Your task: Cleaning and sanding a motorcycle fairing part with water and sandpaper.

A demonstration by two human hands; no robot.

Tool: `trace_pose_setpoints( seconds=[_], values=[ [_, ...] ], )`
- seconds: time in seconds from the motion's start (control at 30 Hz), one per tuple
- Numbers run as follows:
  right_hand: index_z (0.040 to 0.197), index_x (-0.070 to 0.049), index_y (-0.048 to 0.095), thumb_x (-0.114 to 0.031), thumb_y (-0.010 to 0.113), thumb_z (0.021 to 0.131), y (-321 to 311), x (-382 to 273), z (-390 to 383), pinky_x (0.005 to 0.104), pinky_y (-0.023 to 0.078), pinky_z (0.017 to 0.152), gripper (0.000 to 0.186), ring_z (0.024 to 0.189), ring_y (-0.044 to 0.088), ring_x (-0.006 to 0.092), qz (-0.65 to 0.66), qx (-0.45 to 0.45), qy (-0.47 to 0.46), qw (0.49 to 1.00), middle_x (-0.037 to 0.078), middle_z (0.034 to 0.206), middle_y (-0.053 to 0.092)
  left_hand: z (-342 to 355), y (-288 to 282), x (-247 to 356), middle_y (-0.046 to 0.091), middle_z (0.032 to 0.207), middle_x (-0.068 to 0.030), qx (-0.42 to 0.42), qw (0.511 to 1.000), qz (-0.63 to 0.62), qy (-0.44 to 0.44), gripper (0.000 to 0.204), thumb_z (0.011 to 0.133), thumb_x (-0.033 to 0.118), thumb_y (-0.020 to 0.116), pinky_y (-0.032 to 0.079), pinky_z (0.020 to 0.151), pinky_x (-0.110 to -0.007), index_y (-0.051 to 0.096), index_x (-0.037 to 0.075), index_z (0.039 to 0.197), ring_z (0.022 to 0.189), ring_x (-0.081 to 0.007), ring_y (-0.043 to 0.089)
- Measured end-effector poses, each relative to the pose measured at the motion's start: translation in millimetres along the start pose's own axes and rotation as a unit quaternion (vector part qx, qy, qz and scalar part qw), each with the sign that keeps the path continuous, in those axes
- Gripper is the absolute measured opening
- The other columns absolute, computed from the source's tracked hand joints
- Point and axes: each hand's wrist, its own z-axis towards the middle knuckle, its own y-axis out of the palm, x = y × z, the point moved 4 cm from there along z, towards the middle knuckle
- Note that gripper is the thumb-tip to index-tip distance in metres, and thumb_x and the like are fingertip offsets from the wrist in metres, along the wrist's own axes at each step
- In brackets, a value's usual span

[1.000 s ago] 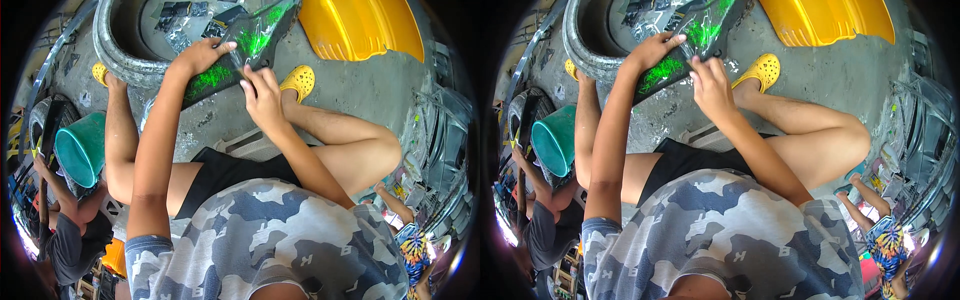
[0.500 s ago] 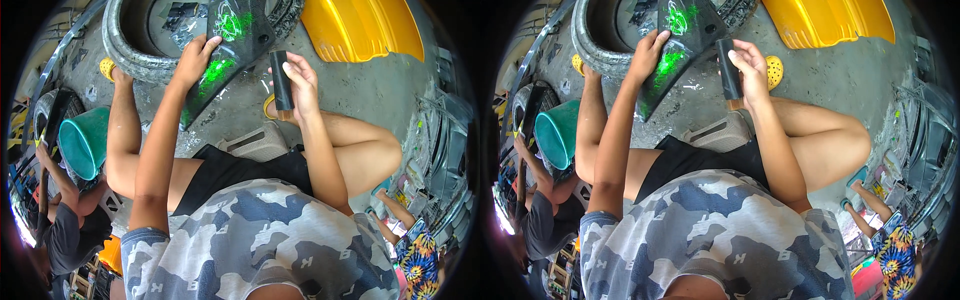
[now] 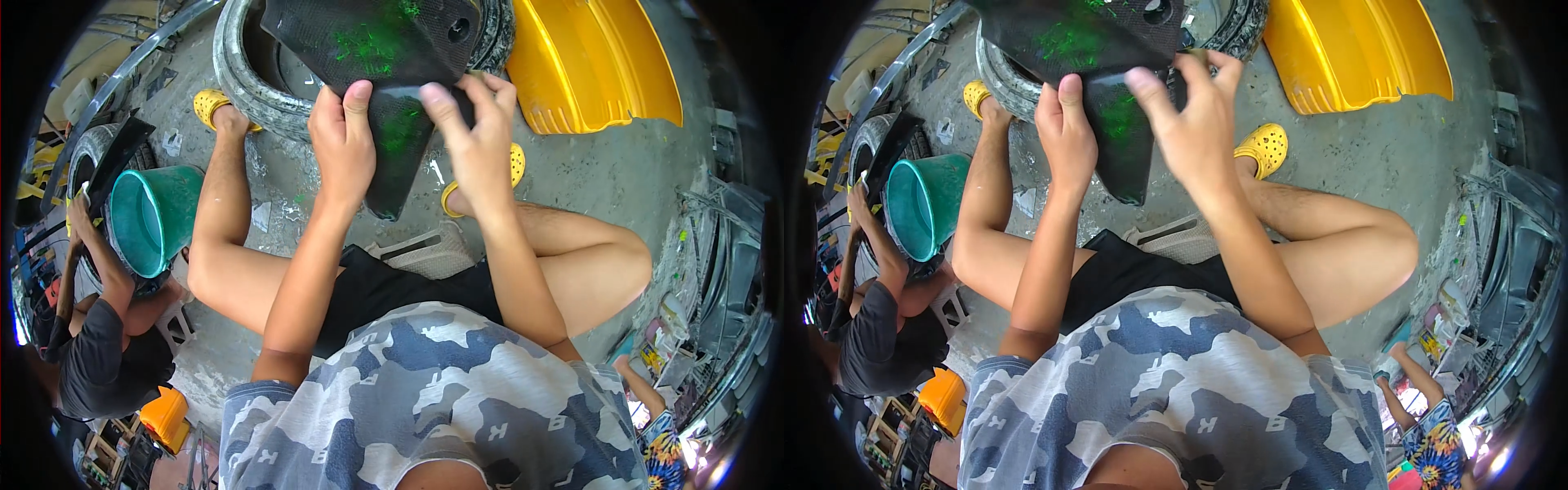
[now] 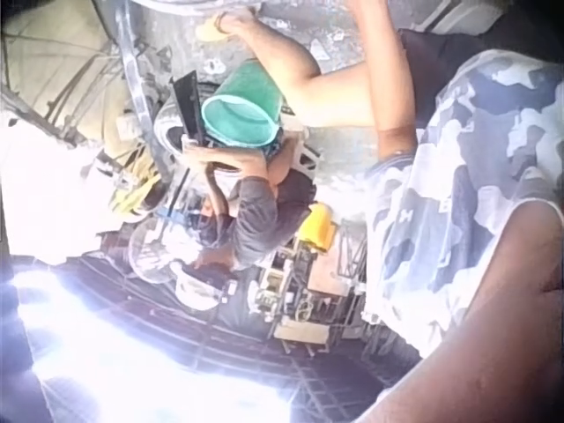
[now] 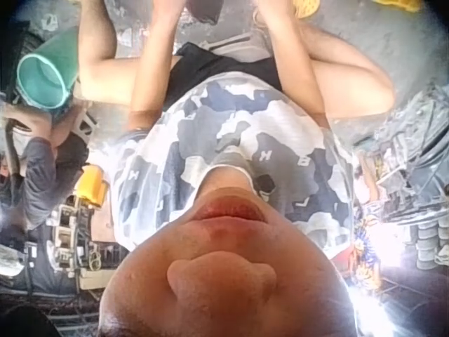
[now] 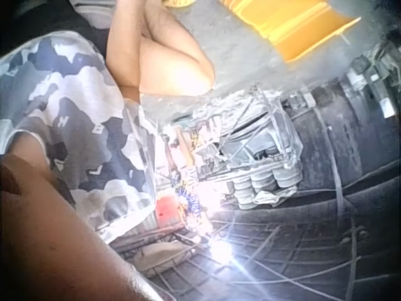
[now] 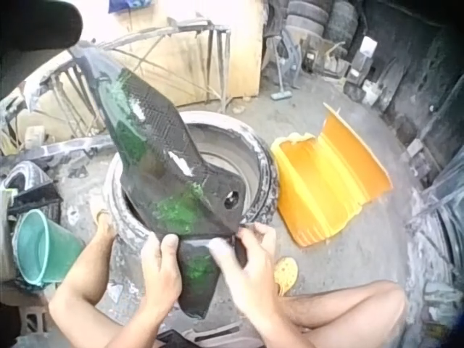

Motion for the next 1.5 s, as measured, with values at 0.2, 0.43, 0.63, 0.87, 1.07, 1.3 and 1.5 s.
trace_pose_setpoints(
  seconds=[0.2,0.43,0.63,0.87,1.07,1.3,1.5],
  values=[
    [0.102,0.009,0.054,-0.039,0.079,0.071,2.5,-24.3,-9.2,0.0389,0.044,0.085,0.063,0.101,0.049,0.0351,-0.033,0.038,-0.02,0.999,0.022,0.108,0.042,-14.6,-1.9,25.5,0.062,0.088,-0.0116,0.049,0.998,0.01,0.044,0.032,0.097,0.028,0.051,0.045,0.075,-0.032,0.058,-0.003,0.098,0.08,-0.0193,0.057],
    [0.096,0.006,0.058,-0.029,0.073,0.079,-16.0,-37.5,-8.1,0.0351,0.041,0.088,0.042,0.101,0.049,0.0301,0.1,-0.026,0.028,0.994,0.017,0.109,0.044,-20.9,-15.8,46.2,0.059,0.089,-0.0036,0.067,0.996,-0.059,0.021,0.036,0.099,0.032,0.049,0.043,0.075,-0.026,0.056,-0.003,0.1,0.082,-0.0114,0.051],
    [0.091,0.005,0.059,-0.022,0.07,0.08,-36.5,-63.7,-9.0,0.0324,0.039,0.089,0.031,0.099,0.05,0.0254,0.157,-0.046,0.007,0.986,0.014,0.104,0.046,-21.2,-23.5,67.1,0.05,0.078,0.0023,0.083,0.992,-0.095,0.013,0.039,0.099,0.037,0.048,0.035,0.065,-0.02,0.051,0.001,0.085,0.072,-0.0057,0.041],
    [0.103,0.006,0.06,-0.008,0.064,0.086,-50.7,-91.2,-15.7,0.0261,0.036,0.094,0.023,0.103,0.049,0.0141,0.139,-0.059,-0.036,0.988,0.007,0.11,0.052,-23.1,-28.3,83.0,0.063,0.1,-0.008,0.069,0.992,-0.109,-0.001,0.05,0.1,0.043,0.042,0.044,0.082,-0.026,0.058,-0.004,0.103,0.09,-0.013,0.057],
    [0.104,0.007,0.058,-0.004,0.063,0.083,-57.1,-98.5,-17.6,0.0254,0.034,0.093,0.024,0.101,0.048,0.0144,0.097,-0.064,-0.078,0.99,0.007,0.106,0.05,-25.0,-25.4,101.2,0.059,0.094,-0.0035,0.087,0.984,-0.157,0.017,0.044,0.099,0.041,0.046,0.041,0.077,-0.023,0.056,-0.002,0.099,0.084,-0.0093,0.051],
    [0.109,0.007,0.055,-0.004,0.063,0.083,-54.1,-101.2,-16.9,0.0254,0.034,0.092,0.03,0.1,0.047,0.0147,0.115,-0.077,-0.07,0.988,0.006,0.106,0.049,-30.9,-31.3,112.0,0.061,0.108,-0.0075,0.047,0.99,-0.117,0.061,0.047,0.099,0.04,0.045,0.042,0.086,-0.025,0.055,-0.004,0.111,0.096,-0.0122,0.055],
    [0.112,0.007,0.055,-0.002,0.063,0.083,-52.7,-101.6,-15.2,0.0258,0.034,0.093,0.031,0.103,0.048,0.0151,0.129,-0.088,-0.069,0.985,0.006,0.108,0.048,-32.3,-29.3,117.3,0.06,0.112,-0.0076,0.035,0.989,-0.119,0.075,0.046,0.099,0.037,0.047,0.042,0.089,-0.026,0.052,-0.004,0.119,0.099,-0.013,0.055]
  ],
)
